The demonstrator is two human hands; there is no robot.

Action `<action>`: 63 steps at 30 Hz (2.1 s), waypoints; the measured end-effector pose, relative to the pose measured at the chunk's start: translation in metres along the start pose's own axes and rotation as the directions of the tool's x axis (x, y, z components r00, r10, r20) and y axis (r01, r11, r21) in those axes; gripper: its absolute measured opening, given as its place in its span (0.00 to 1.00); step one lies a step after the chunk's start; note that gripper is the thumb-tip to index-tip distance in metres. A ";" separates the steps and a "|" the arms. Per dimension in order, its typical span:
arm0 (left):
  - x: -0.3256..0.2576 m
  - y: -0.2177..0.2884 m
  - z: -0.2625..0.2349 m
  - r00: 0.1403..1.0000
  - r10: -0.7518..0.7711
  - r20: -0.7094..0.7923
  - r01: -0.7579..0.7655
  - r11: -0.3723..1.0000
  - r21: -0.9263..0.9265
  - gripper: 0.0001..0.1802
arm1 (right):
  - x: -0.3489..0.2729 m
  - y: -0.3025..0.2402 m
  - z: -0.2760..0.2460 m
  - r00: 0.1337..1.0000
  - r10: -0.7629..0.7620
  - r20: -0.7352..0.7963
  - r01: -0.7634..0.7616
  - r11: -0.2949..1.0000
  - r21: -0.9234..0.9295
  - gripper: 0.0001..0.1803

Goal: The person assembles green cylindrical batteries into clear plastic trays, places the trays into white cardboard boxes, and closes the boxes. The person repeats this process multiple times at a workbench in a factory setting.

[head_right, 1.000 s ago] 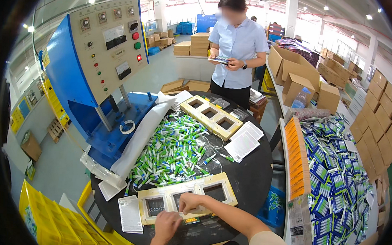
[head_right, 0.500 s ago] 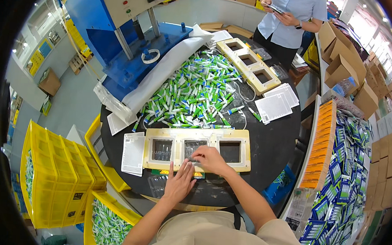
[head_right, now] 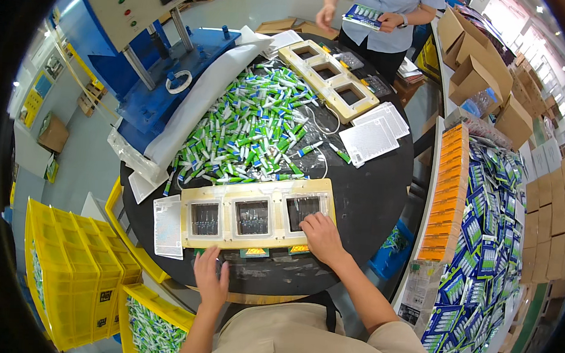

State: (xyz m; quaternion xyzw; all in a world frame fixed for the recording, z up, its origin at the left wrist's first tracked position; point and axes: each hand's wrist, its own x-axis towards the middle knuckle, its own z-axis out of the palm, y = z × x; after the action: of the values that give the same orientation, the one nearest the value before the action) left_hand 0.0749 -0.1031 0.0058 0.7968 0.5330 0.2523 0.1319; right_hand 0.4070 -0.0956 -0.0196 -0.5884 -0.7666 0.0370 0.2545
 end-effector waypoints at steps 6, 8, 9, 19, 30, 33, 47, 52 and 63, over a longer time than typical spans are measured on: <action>-0.066 -0.034 0.003 0.922 0.000 0.388 -0.043 0.994 0.102 0.36 | 0.017 0.011 -0.010 0.981 0.006 0.194 -0.050 0.974 0.221 0.04; -0.067 -0.041 0.009 0.881 0.088 0.466 -0.145 0.986 0.088 0.33 | 0.026 0.007 -0.015 0.989 0.114 0.096 -0.132 0.967 0.216 0.11; -0.065 -0.045 0.010 0.858 0.141 0.494 -0.210 0.974 0.088 0.33 | 0.029 0.005 -0.016 0.992 0.129 0.000 -0.128 0.984 0.127 0.14; -0.028 -0.068 0.016 0.642 0.526 0.557 -0.630 0.777 -0.007 0.31 | 0.038 -0.004 0.006 0.914 0.352 0.203 -0.326 0.933 -0.152 0.38; -0.012 -0.048 0.029 0.533 0.572 0.623 -0.709 0.704 -0.040 0.33 | 0.033 -0.009 0.023 0.923 0.359 0.138 -0.318 0.914 -0.253 0.42; -0.011 -0.050 0.030 0.575 0.561 0.596 -0.684 0.729 -0.025 0.33 | 0.040 -0.014 0.019 0.913 0.404 0.055 -0.390 0.906 -0.164 0.41; 0.150 -0.123 -0.013 0.981 0.172 0.091 -0.161 0.980 -0.116 0.26 | 0.256 -0.066 0.102 0.989 0.112 -0.099 -0.110 0.994 0.029 0.10; 0.287 -0.157 0.019 0.859 0.489 0.151 -0.508 0.849 0.143 0.24 | 0.270 -0.051 0.126 0.980 0.139 0.144 -0.111 0.976 -0.188 0.12; 0.220 -0.154 -0.018 0.985 0.164 -0.060 -0.171 0.833 -0.526 0.22 | 0.144 -0.122 0.076 0.552 0.650 0.523 -0.570 -0.164 0.805 0.13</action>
State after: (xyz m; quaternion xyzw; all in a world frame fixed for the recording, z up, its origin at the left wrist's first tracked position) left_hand 0.0114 0.1581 0.0045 0.7716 0.3721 0.4048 0.3200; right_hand 0.2406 0.0182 0.0083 -0.5906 -0.1864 0.5837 0.5251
